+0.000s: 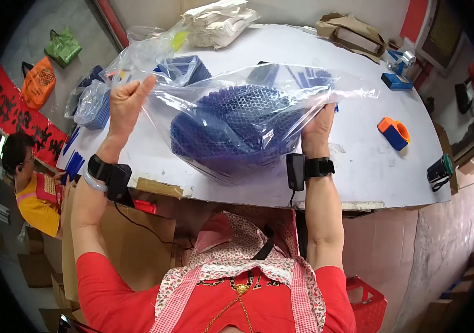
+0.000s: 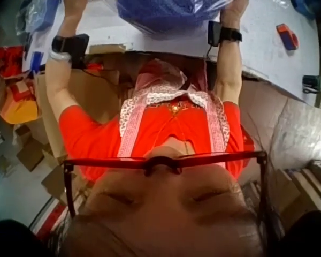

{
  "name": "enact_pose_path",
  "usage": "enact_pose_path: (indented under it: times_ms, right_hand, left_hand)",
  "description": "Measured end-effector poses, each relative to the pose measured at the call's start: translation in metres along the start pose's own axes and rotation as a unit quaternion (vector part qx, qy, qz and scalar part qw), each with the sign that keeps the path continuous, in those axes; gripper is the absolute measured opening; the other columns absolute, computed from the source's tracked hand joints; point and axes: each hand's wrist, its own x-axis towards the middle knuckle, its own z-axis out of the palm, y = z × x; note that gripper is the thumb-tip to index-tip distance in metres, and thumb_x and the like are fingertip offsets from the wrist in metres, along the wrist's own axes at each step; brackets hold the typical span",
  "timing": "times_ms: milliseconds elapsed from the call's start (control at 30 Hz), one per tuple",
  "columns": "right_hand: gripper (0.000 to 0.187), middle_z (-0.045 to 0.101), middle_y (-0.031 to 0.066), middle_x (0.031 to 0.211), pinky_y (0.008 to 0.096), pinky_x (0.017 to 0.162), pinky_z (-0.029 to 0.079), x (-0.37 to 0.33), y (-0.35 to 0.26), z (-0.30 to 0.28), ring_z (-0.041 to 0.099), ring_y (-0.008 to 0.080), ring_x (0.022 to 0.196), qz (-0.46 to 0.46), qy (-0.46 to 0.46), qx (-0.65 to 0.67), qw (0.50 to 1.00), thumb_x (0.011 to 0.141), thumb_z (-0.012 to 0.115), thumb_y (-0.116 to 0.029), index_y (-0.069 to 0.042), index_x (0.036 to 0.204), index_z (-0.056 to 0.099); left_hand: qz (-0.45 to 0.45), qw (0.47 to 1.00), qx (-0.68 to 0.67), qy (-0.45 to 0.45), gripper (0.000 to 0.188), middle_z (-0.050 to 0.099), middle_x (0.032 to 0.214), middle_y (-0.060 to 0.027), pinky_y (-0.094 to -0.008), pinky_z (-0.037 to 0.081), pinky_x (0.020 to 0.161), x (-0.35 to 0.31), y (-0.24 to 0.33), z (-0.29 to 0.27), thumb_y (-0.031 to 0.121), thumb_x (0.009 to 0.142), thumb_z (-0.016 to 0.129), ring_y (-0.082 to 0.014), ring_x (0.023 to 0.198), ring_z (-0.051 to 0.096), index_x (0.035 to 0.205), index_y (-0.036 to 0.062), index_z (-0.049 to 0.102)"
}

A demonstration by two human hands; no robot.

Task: The person gathers blue straws from a table by hand, aligns them into a bundle, and slides the bundle into a plastic bag. They then pick up the remaining straws, add them to the bundle, and place the entire collection into the bag.

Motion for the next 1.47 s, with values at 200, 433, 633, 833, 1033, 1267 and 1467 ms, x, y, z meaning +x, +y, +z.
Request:
enact_pose_path:
  times_ms: [200, 433, 633, 833, 1033, 1267, 1467]
  right_hand:
    - [0.025, 0.058, 0.0039, 0.091, 0.0285, 0.070, 0.052, -0.017, 0.022, 0.021, 0.058, 0.0158, 0.083, 0.021, 0.087, -0.006, 0.996, 0.097, 0.046, -0.029, -0.006, 0.101, 0.055]
    - [0.028, 0.059, 0.0062, 0.102, 0.0302, 0.077, 0.052, -0.011, 0.026, -0.001, 0.059, 0.0176, 0.090, -0.002, 0.057, -0.175, 0.983, 0.100, 0.039, -0.026, -0.006, 0.114, 0.052]
    - [0.034, 0.059, 0.0072, 0.112, 0.0327, 0.082, 0.051, -0.014, 0.009, 0.043, 0.059, 0.0197, 0.095, -0.034, 0.101, -0.141, 0.984, 0.101, 0.036, -0.029, -0.006, 0.122, 0.049]
    - [0.043, 0.059, 0.0084, 0.115, 0.0358, 0.087, 0.049, -0.012, 0.030, 0.006, 0.059, 0.0223, 0.096, -0.046, 0.114, -0.103, 0.987, 0.101, 0.033, -0.038, -0.005, 0.122, 0.051]
    - [0.044, 0.060, 0.0083, 0.113, 0.0338, 0.087, 0.049, -0.023, 0.030, 0.025, 0.058, 0.0218, 0.097, -0.015, 0.099, -0.052, 0.994, 0.101, 0.035, -0.038, -0.003, 0.121, 0.052]
    - [0.040, 0.062, 0.0061, 0.103, 0.0313, 0.078, 0.051, 0.003, 0.008, 0.083, 0.059, 0.0180, 0.089, -0.025, 0.007, -0.097, 0.995, 0.101, 0.040, -0.036, -0.002, 0.116, 0.054]
    - [0.041, 0.058, 0.0126, 0.121, 0.0247, 0.094, 0.045, 0.015, -0.041, 0.229, 0.056, 0.0143, 0.109, -0.061, -0.035, -0.297, 0.952, 0.098, 0.049, -0.030, -0.001, 0.127, 0.048]
  left_hand:
    - [0.057, 0.995, 0.080, -0.015, 0.056, 0.027, 0.054, 0.0064, -0.0273, 0.018, 0.045, 0.003, -0.012, -0.034, 0.032, 0.085, 0.071, -0.0050, 0.052, 0.023, 0.052, 0.0092, 0.032]
    - [0.040, 0.982, -0.013, -0.185, 0.049, 0.033, 0.056, 0.0048, -0.0288, 0.022, 0.045, 0.000, 0.001, -0.074, 0.030, 0.087, 0.068, -0.0077, 0.052, 0.026, 0.056, 0.0054, 0.039]
    - [0.254, 0.945, 0.179, -0.103, 0.045, 0.031, 0.054, -0.0050, -0.0296, 0.026, 0.046, 0.016, 0.012, -0.093, 0.027, 0.087, 0.068, -0.0100, 0.051, 0.027, 0.060, 0.0014, 0.042]
    - [0.264, 0.929, 0.256, -0.050, 0.044, 0.033, 0.054, -0.0108, -0.0320, 0.028, 0.046, 0.005, 0.005, -0.099, 0.025, 0.087, 0.067, -0.0160, 0.047, 0.032, 0.061, -0.0006, 0.043]
    - [0.292, 0.912, 0.287, 0.017, 0.043, 0.036, 0.052, -0.0140, -0.0338, 0.030, 0.046, -0.003, 0.023, -0.097, 0.024, 0.087, 0.066, -0.0248, 0.045, 0.038, 0.060, -0.0004, 0.044]
    - [0.216, 0.927, 0.307, 0.019, 0.043, 0.041, 0.052, -0.0108, -0.0313, 0.031, 0.046, -0.008, -0.008, -0.118, 0.027, 0.089, 0.064, -0.0201, 0.045, 0.042, 0.061, 0.0003, 0.046]
    - [0.020, 0.992, 0.112, 0.059, 0.044, 0.055, 0.056, 0.0011, -0.0230, 0.036, 0.048, -0.011, -0.072, -0.136, 0.037, 0.089, 0.064, -0.0148, 0.047, 0.044, 0.063, 0.0037, 0.054]
